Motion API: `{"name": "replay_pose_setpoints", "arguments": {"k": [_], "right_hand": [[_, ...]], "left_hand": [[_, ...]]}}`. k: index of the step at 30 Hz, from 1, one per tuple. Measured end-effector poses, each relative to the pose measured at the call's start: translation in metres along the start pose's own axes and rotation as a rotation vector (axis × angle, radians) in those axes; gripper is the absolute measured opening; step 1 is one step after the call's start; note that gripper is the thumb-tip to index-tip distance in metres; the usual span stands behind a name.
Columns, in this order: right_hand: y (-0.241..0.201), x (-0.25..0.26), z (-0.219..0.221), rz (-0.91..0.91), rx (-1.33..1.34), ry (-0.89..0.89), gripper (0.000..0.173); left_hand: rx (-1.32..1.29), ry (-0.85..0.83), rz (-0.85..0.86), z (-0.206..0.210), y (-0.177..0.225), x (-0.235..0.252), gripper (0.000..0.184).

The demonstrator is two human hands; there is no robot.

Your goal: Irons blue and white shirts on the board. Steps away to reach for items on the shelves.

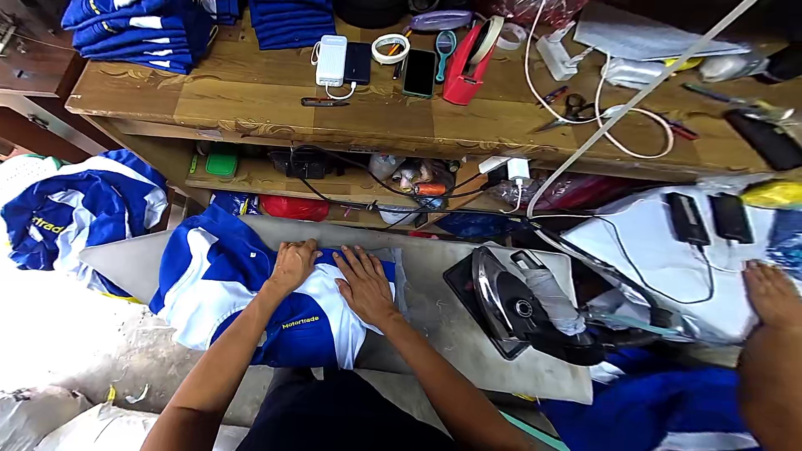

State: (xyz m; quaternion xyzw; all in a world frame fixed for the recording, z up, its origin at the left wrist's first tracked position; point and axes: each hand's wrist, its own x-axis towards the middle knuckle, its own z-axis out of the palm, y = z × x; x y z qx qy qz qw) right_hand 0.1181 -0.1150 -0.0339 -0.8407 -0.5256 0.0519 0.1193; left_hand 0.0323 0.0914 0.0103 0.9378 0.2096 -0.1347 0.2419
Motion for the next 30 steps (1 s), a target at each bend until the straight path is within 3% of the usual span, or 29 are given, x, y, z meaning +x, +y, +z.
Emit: {"name": "replay_pose_setpoints", "arguments": {"k": [4, 7, 9, 14, 16, 21, 24, 28, 30], "right_hand": [[0.0, 0.0, 0.0, 0.004, -0.006, -0.02, 0.056], [0.001, 0.001, 0.001, 0.001, 0.001, -0.021, 0.056], [0.002, 0.001, 0.001, -0.007, 0.016, -0.007, 0.056], [0.0, 0.002, -0.005, 0.01, 0.059, -0.051, 0.056], [0.002, 0.002, -0.003, -0.001, 0.055, -0.024, 0.056], [0.002, 0.001, 0.0, -0.006, 0.048, 0.003, 0.056], [0.0, 0.001, 0.0, 0.014, 0.046, 0.028, 0.06], [-0.001, 0.0, 0.002, 0.02, 0.038, 0.054, 0.065], [-0.001, 0.0, 0.002, 0.028, 0.039, 0.056, 0.065]], "left_hand": [[0.013, 0.209, -0.006, 0.003, 0.001, -0.001, 0.037], [0.003, 0.458, 0.083, 0.018, 0.018, -0.015, 0.03], [0.007, 0.508, 0.14, 0.036, 0.028, -0.03, 0.032], [0.012, 0.302, 0.114, 0.06, 0.006, -0.038, 0.062], [-0.089, 0.236, 0.099, 0.047, 0.003, -0.033, 0.061], [-0.169, 0.268, 0.004, 0.019, 0.009, -0.013, 0.045], [-0.114, 0.159, -0.054, -0.007, 0.02, -0.005, 0.049], [0.002, -0.113, -0.163, -0.031, 0.029, 0.005, 0.07], [-0.004, -0.168, -0.106, -0.031, 0.029, 0.012, 0.062]]}}
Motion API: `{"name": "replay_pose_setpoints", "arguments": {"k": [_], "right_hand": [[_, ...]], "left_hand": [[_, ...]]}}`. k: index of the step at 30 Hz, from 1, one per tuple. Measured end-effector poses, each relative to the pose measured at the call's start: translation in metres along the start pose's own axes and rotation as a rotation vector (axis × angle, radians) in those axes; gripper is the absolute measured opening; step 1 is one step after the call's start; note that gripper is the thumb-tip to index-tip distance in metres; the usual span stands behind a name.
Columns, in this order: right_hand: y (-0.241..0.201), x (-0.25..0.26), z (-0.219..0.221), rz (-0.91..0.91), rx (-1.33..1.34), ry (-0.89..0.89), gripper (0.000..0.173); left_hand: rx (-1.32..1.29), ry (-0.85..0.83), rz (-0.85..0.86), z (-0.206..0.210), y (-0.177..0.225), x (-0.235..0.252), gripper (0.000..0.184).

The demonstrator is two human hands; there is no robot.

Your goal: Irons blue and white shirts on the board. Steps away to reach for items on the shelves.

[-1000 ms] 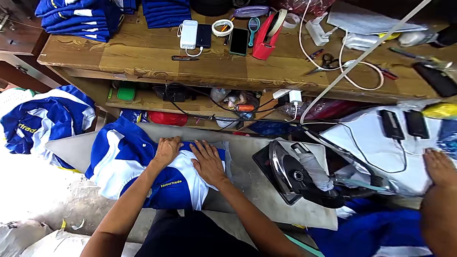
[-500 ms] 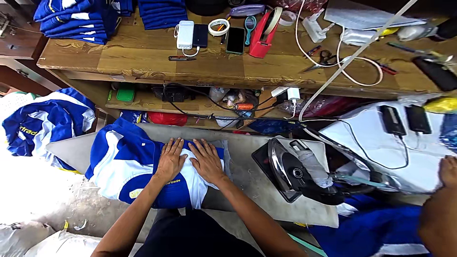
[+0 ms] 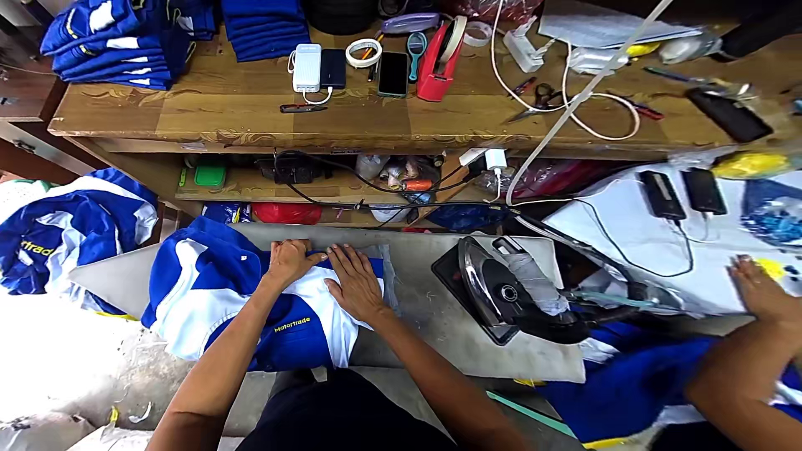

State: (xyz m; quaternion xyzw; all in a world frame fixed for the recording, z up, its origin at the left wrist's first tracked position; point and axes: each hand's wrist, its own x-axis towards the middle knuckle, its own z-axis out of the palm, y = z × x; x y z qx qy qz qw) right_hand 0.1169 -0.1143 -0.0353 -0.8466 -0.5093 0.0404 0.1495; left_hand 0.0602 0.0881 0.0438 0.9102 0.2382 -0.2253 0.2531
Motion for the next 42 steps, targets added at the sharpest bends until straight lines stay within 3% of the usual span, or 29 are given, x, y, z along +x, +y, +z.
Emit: {"name": "replay_pose_setpoints", "arguments": {"k": [5, 11, 15, 20, 22, 25, 27, 29, 33, 37, 42], "right_hand": [[-0.001, -0.001, -0.001, 0.009, 0.011, 0.013, 0.066], [-0.001, 0.001, -0.002, 0.022, 0.023, -0.021, 0.065], [-0.001, 0.001, -0.001, 0.031, 0.021, -0.034, 0.064], [0.0, 0.0, 0.002, 0.014, 0.029, 0.009, 0.062], [0.001, 0.001, 0.003, 0.012, 0.025, 0.001, 0.059], [0.001, 0.001, 0.002, 0.016, 0.032, -0.026, 0.057], [0.0, 0.002, 0.0, 0.024, 0.04, -0.051, 0.057], [-0.001, 0.003, -0.002, 0.036, 0.049, -0.068, 0.058], [-0.004, 0.006, -0.011, 0.049, 0.077, -0.103, 0.06], [-0.005, 0.013, -0.016, -0.098, 0.171, -0.01, 0.054], [0.0, 0.015, -0.004, -0.086, 0.097, -0.129, 0.057]], "left_hand": [[-0.219, 0.041, 0.223, 0.01, -0.011, 0.01, 0.032], [-0.185, -0.073, 0.123, -0.004, -0.023, 0.012, 0.044], [-0.13, 0.055, 0.019, 0.01, -0.023, 0.015, 0.049], [-0.121, 0.102, 0.091, 0.018, -0.022, -0.001, 0.04], [-0.109, 0.217, 0.109, 0.026, -0.024, -0.003, 0.036], [0.031, 0.532, 0.108, 0.046, -0.025, -0.009, 0.037], [0.13, 0.76, 0.22, 0.059, -0.024, -0.015, 0.028], [0.169, 0.839, 0.343, 0.071, -0.024, -0.021, 0.027], [0.222, 0.628, 0.27, 0.093, -0.033, -0.035, 0.054], [0.149, 0.612, 0.29, 0.09, -0.035, -0.034, 0.054], [0.193, 0.501, 0.146, 0.086, -0.046, -0.034, 0.074]]}}
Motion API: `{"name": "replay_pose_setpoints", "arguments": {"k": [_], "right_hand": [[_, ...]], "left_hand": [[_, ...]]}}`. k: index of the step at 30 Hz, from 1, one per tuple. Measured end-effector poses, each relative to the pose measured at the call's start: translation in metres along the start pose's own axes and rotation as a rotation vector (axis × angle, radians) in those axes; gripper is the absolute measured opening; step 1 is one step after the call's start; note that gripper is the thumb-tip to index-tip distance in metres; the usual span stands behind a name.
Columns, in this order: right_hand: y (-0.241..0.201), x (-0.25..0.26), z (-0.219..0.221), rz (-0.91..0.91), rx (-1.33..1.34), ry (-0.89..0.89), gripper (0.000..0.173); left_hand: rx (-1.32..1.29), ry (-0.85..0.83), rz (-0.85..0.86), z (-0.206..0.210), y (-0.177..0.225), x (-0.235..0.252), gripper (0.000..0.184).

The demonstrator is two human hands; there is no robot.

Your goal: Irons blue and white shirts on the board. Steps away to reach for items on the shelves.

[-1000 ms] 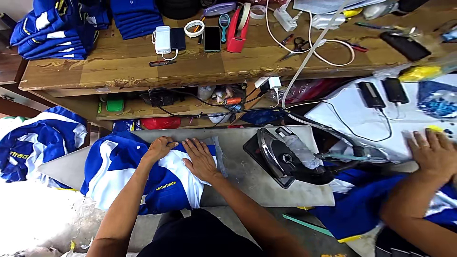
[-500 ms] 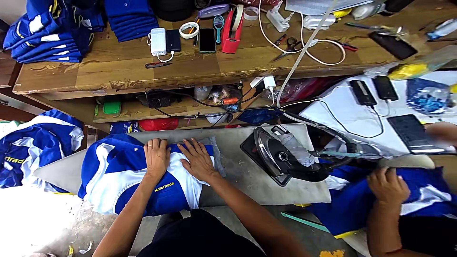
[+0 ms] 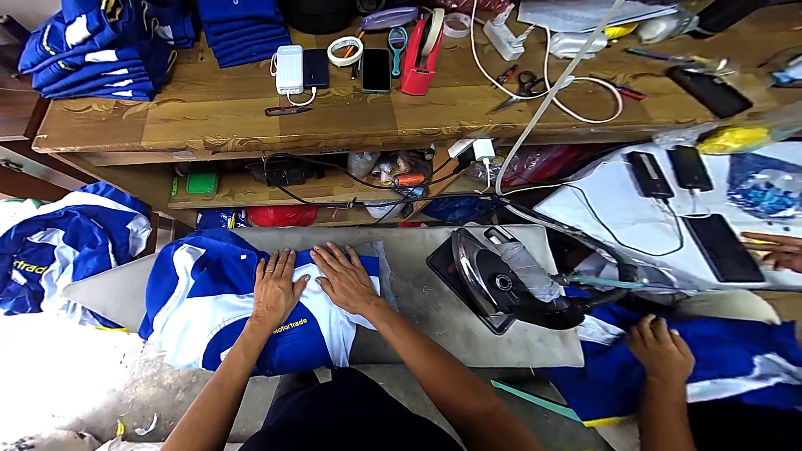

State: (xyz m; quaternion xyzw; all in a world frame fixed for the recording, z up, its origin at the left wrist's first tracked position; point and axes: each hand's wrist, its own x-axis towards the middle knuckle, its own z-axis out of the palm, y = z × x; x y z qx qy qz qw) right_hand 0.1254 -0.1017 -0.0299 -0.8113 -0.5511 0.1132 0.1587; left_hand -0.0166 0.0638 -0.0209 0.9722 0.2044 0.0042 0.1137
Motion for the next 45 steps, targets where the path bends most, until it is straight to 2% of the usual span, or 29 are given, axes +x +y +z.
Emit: {"name": "replay_pose_setpoints", "arguments": {"k": [4, 8, 10, 13, 15, 17, 20, 22, 24, 26, 27, 29, 31, 32, 34, 36, 38, 41, 45], "right_hand": [[-0.001, 0.0, 0.002, 0.026, -0.02, -0.009, 0.058], [-0.002, 0.0, 0.0, 0.024, -0.037, -0.009, 0.058], [-0.002, 0.0, 0.001, 0.021, -0.043, -0.002, 0.059], [-0.003, 0.0, 0.001, 0.024, -0.053, -0.005, 0.059], [-0.004, -0.001, 0.002, 0.03, -0.045, -0.011, 0.059], [0.001, 0.0, 0.003, 0.005, 0.008, 0.029, 0.061], [0.011, -0.005, -0.008, -0.045, 0.241, 0.129, 0.062], [0.022, -0.017, -0.01, -0.006, 0.165, 0.198, 0.057], [0.037, -0.032, -0.006, 0.112, 0.051, 0.147, 0.06], [0.048, -0.036, -0.01, 0.169, 0.053, 0.048, 0.063], [0.052, -0.035, -0.018, 0.168, 0.059, 0.023, 0.064], [0.063, -0.038, -0.047, 0.16, 0.017, 0.093, 0.06], [0.086, -0.051, -0.102, 0.194, -0.122, 0.213, 0.057], [0.101, -0.064, -0.133, 0.252, -0.205, 0.229, 0.062], [0.129, -0.094, -0.191, 0.469, -0.277, 0.128, 0.075], [0.155, -0.12, -0.222, 0.678, -0.206, -0.061, 0.076], [0.18, -0.137, -0.225, 0.714, -0.034, -0.171, 0.071], [0.189, -0.146, -0.211, 0.695, 0.095, -0.111, 0.061], [0.147, -0.129, -0.208, 0.638, 0.014, -0.183, 0.057]], "left_hand": [[0.047, -0.072, -0.093, -0.023, 0.007, 0.002, 0.073], [-0.032, 0.22, 0.003, -0.021, 0.013, 0.001, 0.044], [-0.066, 0.164, 0.061, -0.016, 0.012, -0.005, 0.038], [-0.055, 0.021, -0.008, -0.023, 0.012, -0.009, 0.041], [-0.084, 0.084, 0.005, -0.029, 0.015, -0.003, 0.034], [-0.16, 0.121, 0.093, -0.024, 0.024, 0.005, 0.042], [-0.197, -0.017, 0.104, 0.001, 0.036, 0.004, 0.065], [-0.134, -0.05, 0.08, 0.007, 0.038, 0.003, 0.071], [-0.099, -0.082, 0.064, 0.004, 0.041, 0.002, 0.073], [-0.09, -0.099, 0.053, 0.003, 0.042, 0.003, 0.074], [-0.089, -0.098, 0.052, 0.003, 0.042, 0.003, 0.074], [-0.083, -0.088, 0.056, 0.005, 0.041, 0.003, 0.074], [-0.077, -0.08, 0.058, 0.006, 0.041, 0.003, 0.074], [-0.076, -0.079, 0.058, 0.006, 0.042, 0.002, 0.074], [-0.08, -0.077, 0.057, 0.007, 0.042, 0.001, 0.074], [-0.094, -0.058, 0.062, 0.007, 0.042, 0.001, 0.074], [-0.103, -0.054, 0.067, 0.007, 0.042, 0.002, 0.073], [-0.092, -0.084, 0.064, 0.006, 0.042, 0.002, 0.074], [-0.092, -0.104, 0.061, 0.003, 0.042, 0.005, 0.074]]}}
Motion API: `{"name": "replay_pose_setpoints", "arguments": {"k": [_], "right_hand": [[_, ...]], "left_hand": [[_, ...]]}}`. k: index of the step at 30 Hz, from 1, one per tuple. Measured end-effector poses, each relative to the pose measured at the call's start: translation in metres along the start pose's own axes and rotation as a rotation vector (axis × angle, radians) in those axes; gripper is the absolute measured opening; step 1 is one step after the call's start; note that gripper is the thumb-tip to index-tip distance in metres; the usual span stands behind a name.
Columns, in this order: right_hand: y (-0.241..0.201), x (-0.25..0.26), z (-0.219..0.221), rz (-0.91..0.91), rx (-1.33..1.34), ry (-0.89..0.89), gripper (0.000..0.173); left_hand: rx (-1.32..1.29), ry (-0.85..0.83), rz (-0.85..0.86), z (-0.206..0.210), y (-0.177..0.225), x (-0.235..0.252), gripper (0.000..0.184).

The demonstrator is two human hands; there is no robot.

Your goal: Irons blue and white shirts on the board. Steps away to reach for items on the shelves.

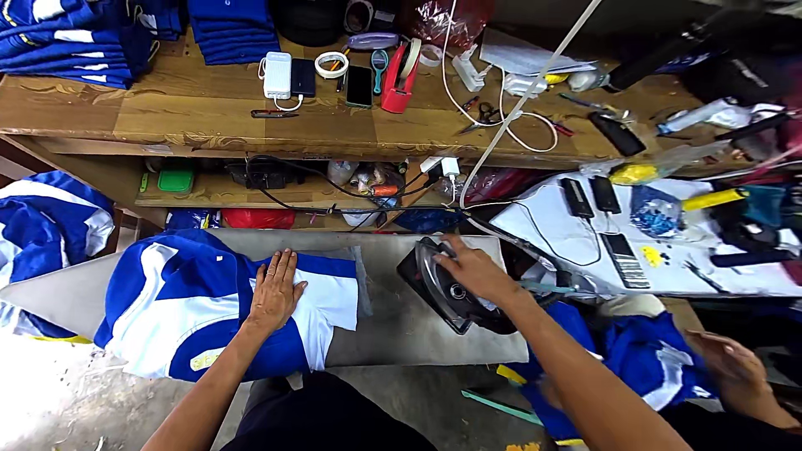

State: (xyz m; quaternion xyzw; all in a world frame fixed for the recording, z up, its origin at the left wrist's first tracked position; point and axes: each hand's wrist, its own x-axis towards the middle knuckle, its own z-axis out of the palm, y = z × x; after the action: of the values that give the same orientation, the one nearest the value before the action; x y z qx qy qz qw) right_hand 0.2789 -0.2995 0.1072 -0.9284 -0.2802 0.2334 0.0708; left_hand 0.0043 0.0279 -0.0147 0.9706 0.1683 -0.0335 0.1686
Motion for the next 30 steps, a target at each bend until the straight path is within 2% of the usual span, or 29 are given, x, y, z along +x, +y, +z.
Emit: {"name": "replay_pose_setpoints", "arguments": {"k": [3, 7, 10, 13, 17, 19, 25, 30], "right_hand": [[-0.059, -0.01, -0.002, -0.126, -0.04, -0.061, 0.053], [-0.134, 0.005, 0.005, -0.309, 0.074, -0.128, 0.053], [-0.179, 0.026, 0.029, -0.399, 0.089, -0.184, 0.048], [-0.187, 0.033, 0.042, -0.434, 0.073, -0.155, 0.047], [-0.173, 0.027, 0.041, -0.399, 0.013, -0.19, 0.053], [-0.181, 0.027, 0.039, -0.394, -0.06, -0.229, 0.047], [-0.223, 0.049, 0.046, -0.519, -0.151, -0.175, 0.039], [-0.234, 0.058, 0.046, -0.569, -0.177, -0.164, 0.04]], "left_hand": [[-0.016, -0.044, -0.018, -0.006, 0.004, 0.001, 0.073], [-0.025, -0.152, -0.045, -0.025, 0.009, 0.009, 0.071], [-0.038, -0.141, -0.044, -0.041, 0.005, 0.016, 0.056], [-0.008, -0.15, -0.076, -0.06, -0.015, 0.027, 0.049], [0.012, -0.282, -0.108, -0.077, -0.058, 0.037, 0.043], [-0.04, -0.35, -0.103, -0.084, -0.074, 0.039, 0.042], [-0.188, -0.468, -0.152, -0.095, -0.089, 0.045, 0.032], [-0.18, -0.444, -0.142, -0.091, -0.095, 0.044, 0.03]]}}
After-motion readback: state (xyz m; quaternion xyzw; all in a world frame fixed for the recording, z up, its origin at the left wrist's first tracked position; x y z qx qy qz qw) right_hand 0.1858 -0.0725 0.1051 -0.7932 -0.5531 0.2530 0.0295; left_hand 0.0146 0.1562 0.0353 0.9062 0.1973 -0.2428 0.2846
